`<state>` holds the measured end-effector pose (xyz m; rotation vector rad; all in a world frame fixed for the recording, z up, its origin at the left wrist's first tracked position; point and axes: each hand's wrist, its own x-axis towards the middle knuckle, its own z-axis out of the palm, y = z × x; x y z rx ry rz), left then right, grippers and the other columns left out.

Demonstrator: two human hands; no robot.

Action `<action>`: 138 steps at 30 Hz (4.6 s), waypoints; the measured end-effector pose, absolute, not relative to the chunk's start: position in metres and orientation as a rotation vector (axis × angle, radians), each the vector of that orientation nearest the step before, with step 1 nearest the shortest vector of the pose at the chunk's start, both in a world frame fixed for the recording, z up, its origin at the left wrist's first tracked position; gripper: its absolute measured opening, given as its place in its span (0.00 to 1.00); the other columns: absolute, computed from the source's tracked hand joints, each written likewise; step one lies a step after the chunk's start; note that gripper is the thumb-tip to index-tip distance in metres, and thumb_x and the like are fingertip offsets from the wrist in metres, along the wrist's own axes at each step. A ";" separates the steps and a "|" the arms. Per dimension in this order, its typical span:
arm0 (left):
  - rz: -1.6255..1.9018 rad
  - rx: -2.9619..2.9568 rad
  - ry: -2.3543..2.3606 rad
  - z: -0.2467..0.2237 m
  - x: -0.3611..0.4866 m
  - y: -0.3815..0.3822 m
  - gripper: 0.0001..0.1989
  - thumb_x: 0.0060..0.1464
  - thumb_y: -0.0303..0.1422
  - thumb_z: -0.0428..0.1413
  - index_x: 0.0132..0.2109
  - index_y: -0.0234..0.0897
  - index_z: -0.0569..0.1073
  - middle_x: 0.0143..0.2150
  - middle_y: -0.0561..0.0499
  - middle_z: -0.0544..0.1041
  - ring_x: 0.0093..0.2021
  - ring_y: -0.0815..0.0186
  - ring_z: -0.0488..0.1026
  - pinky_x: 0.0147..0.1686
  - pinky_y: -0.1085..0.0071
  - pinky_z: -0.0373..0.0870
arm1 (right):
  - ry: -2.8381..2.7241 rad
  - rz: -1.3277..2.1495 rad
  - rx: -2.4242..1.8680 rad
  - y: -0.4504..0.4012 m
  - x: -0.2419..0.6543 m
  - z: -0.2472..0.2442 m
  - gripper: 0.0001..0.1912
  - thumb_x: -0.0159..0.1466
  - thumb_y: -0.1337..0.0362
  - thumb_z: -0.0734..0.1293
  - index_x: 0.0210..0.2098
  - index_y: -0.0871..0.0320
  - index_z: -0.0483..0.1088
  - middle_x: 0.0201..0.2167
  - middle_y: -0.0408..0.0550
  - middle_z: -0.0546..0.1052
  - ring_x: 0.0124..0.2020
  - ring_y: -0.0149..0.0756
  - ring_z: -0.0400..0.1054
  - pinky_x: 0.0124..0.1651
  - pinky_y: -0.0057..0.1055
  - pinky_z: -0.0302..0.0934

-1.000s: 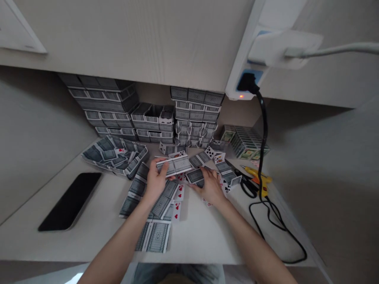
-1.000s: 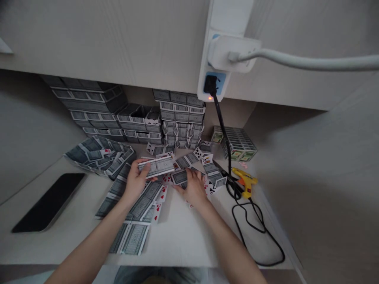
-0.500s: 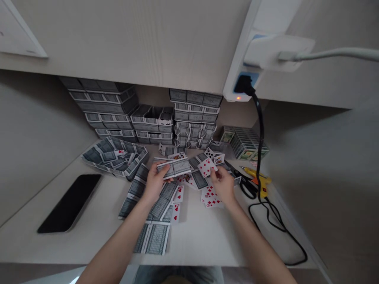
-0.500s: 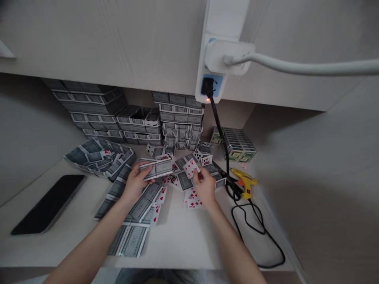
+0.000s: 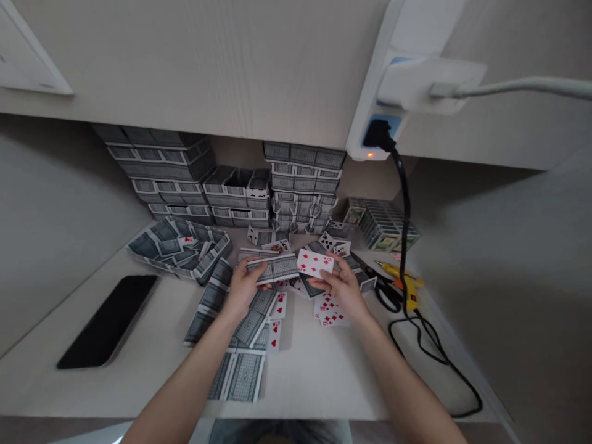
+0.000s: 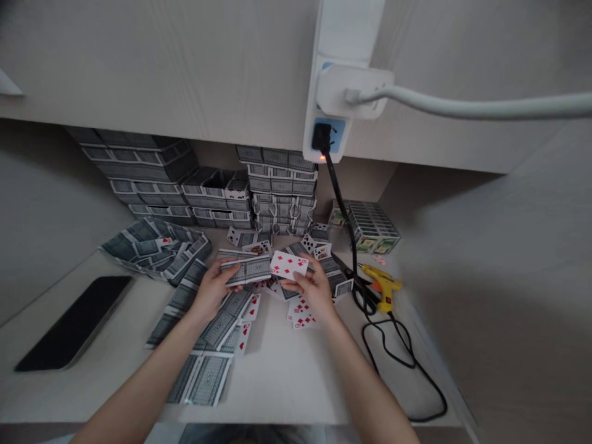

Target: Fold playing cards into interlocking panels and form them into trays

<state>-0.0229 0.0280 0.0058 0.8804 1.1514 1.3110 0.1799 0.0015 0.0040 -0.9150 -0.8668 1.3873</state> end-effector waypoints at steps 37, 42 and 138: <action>1.347 1.201 1.131 0.006 -0.023 0.022 0.17 0.44 0.37 0.55 0.41 0.40 0.61 0.22 0.57 0.67 0.16 0.69 0.67 0.13 0.73 0.66 | -1.117 1.509 -0.982 0.004 0.186 -0.005 0.22 0.50 0.61 0.67 0.42 0.54 0.56 0.16 0.36 0.68 0.15 0.30 0.64 0.15 0.24 0.59; 1.263 1.153 1.125 0.014 -0.025 0.020 0.24 0.32 0.32 0.62 0.40 0.40 0.64 0.34 0.53 0.66 0.31 0.65 0.70 0.20 0.68 0.72 | -1.136 1.498 -1.003 0.006 0.189 -0.005 0.21 0.50 0.60 0.67 0.41 0.53 0.57 0.15 0.35 0.67 0.13 0.28 0.62 0.13 0.23 0.56; 0.791 1.030 0.714 0.021 -0.016 0.004 0.34 0.48 0.57 0.36 0.45 0.35 0.71 0.41 0.44 0.75 0.46 0.56 0.68 0.43 0.62 0.65 | -0.982 1.775 -0.896 -0.009 0.161 -0.004 0.15 0.51 0.55 0.67 0.35 0.57 0.67 0.29 0.44 0.74 0.29 0.33 0.69 0.23 0.27 0.66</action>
